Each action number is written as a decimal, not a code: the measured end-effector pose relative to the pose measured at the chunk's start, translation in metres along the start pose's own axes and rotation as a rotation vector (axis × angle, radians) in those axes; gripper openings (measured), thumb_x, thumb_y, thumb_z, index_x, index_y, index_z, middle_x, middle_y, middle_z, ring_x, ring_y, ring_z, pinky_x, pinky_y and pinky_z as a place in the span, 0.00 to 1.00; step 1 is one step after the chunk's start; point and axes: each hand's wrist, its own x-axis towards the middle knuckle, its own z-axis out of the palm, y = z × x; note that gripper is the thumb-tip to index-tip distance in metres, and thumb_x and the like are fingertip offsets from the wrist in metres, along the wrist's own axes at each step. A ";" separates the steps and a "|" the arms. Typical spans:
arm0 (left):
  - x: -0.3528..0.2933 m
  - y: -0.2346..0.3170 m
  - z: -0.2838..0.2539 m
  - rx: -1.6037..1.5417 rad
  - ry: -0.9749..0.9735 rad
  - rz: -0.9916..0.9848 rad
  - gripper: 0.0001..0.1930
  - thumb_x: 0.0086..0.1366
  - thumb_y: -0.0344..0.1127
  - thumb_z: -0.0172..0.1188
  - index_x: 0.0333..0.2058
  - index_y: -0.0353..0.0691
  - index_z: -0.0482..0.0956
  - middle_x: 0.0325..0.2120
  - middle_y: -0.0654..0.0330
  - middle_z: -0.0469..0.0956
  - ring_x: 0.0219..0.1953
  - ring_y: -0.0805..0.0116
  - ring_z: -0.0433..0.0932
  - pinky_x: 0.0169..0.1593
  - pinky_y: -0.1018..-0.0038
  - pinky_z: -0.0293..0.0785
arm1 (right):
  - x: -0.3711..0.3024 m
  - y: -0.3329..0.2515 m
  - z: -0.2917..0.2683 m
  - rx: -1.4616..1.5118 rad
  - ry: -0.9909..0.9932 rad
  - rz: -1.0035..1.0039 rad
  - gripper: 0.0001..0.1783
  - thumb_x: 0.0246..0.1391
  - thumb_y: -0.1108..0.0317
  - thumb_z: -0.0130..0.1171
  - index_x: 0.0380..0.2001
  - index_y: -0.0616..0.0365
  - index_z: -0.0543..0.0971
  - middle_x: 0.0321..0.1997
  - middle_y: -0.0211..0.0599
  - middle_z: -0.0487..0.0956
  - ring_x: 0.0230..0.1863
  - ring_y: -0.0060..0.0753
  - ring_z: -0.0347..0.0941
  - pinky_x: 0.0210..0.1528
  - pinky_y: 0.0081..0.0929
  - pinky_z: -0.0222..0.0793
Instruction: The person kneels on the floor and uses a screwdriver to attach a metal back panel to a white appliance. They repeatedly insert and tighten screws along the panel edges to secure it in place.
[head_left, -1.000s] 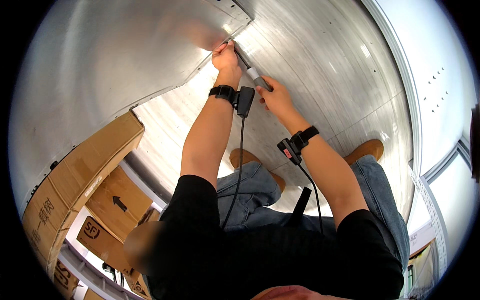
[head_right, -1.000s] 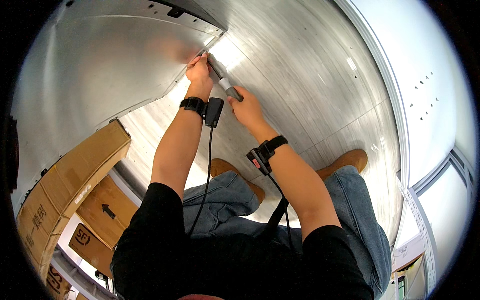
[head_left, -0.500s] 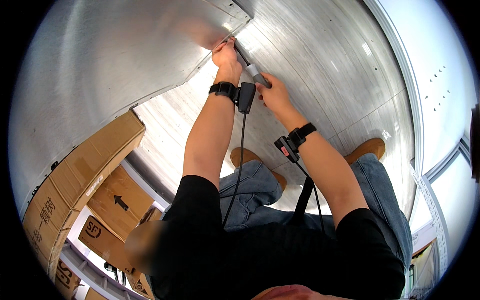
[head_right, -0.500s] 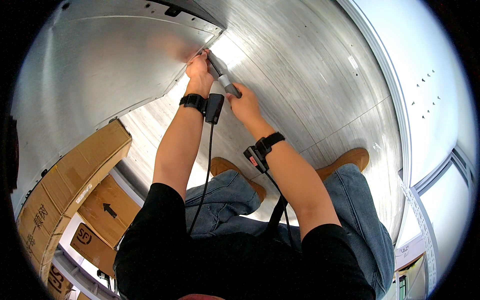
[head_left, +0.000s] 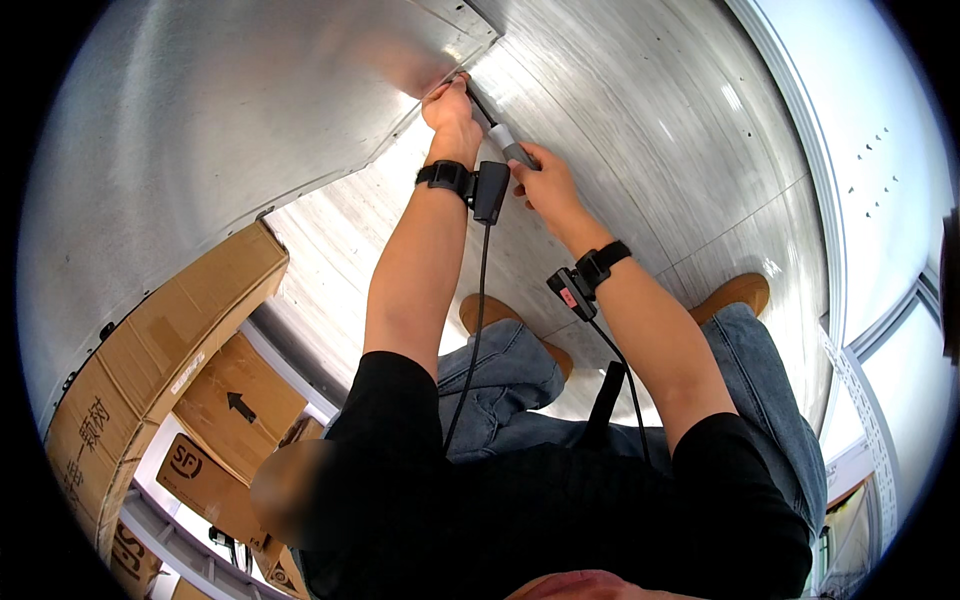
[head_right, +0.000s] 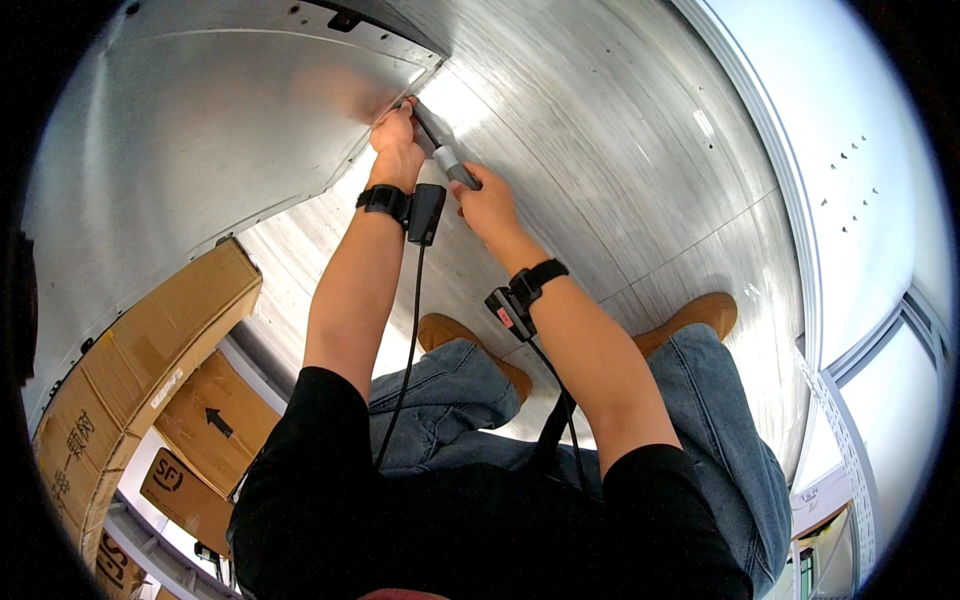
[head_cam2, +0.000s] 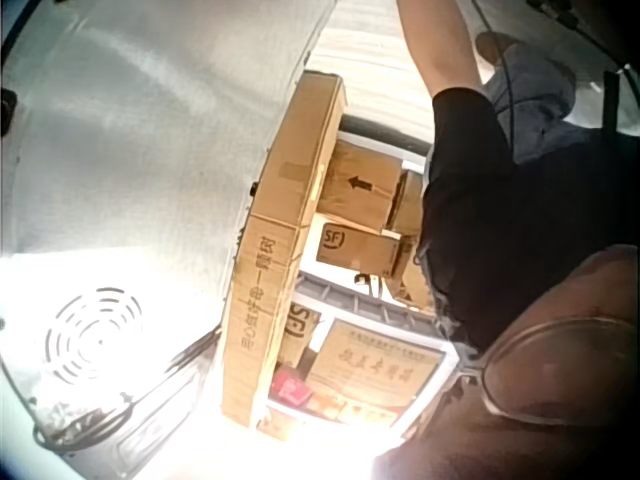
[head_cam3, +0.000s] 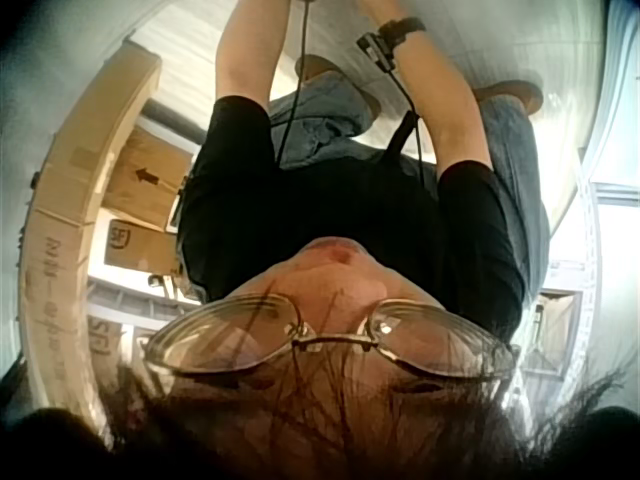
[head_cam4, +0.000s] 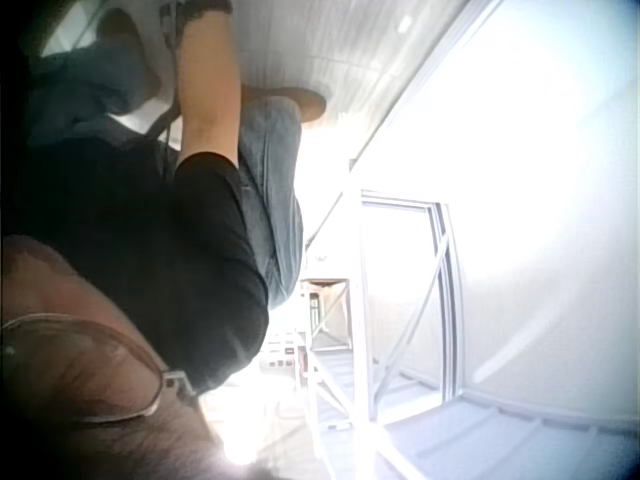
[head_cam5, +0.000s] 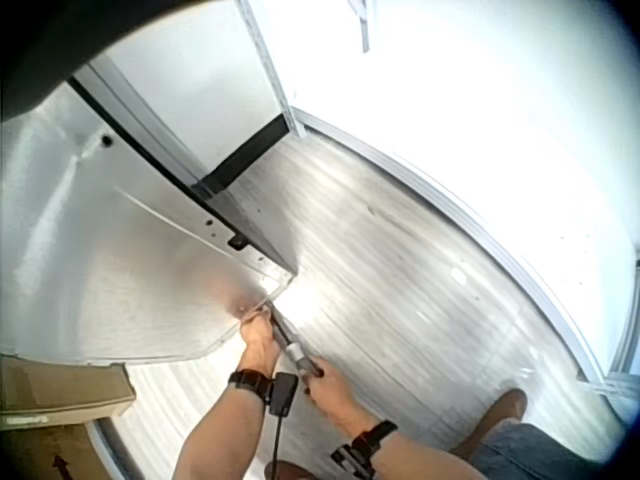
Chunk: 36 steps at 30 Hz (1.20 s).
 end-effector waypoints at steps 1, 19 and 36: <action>-0.001 0.001 0.000 0.005 -0.011 0.001 0.09 0.58 0.20 0.57 0.30 0.38 0.65 0.31 0.53 0.79 0.32 0.67 0.79 0.38 0.76 0.75 | 0.000 -0.001 0.000 0.003 0.001 0.002 0.21 0.57 0.66 0.55 0.53 0.57 0.71 0.33 0.31 0.74 0.27 0.23 0.71 0.25 0.23 0.63; 0.000 0.001 -0.005 0.020 -0.085 0.029 0.04 0.60 0.19 0.51 0.30 0.36 0.70 0.27 0.55 0.80 0.27 0.71 0.76 0.29 0.76 0.69 | 0.015 0.028 0.001 0.214 0.128 0.019 0.25 0.52 0.69 0.60 0.51 0.64 0.64 0.42 0.38 0.71 0.36 0.27 0.72 0.31 0.29 0.70; -0.001 -0.003 -0.002 -0.039 -0.009 0.031 0.07 0.58 0.22 0.55 0.37 0.35 0.72 0.29 0.57 0.81 0.25 0.72 0.76 0.23 0.79 0.62 | 0.003 0.019 -0.005 0.307 0.093 0.088 0.16 0.60 0.61 0.51 0.45 0.63 0.68 0.36 0.38 0.72 0.28 0.28 0.73 0.29 0.27 0.70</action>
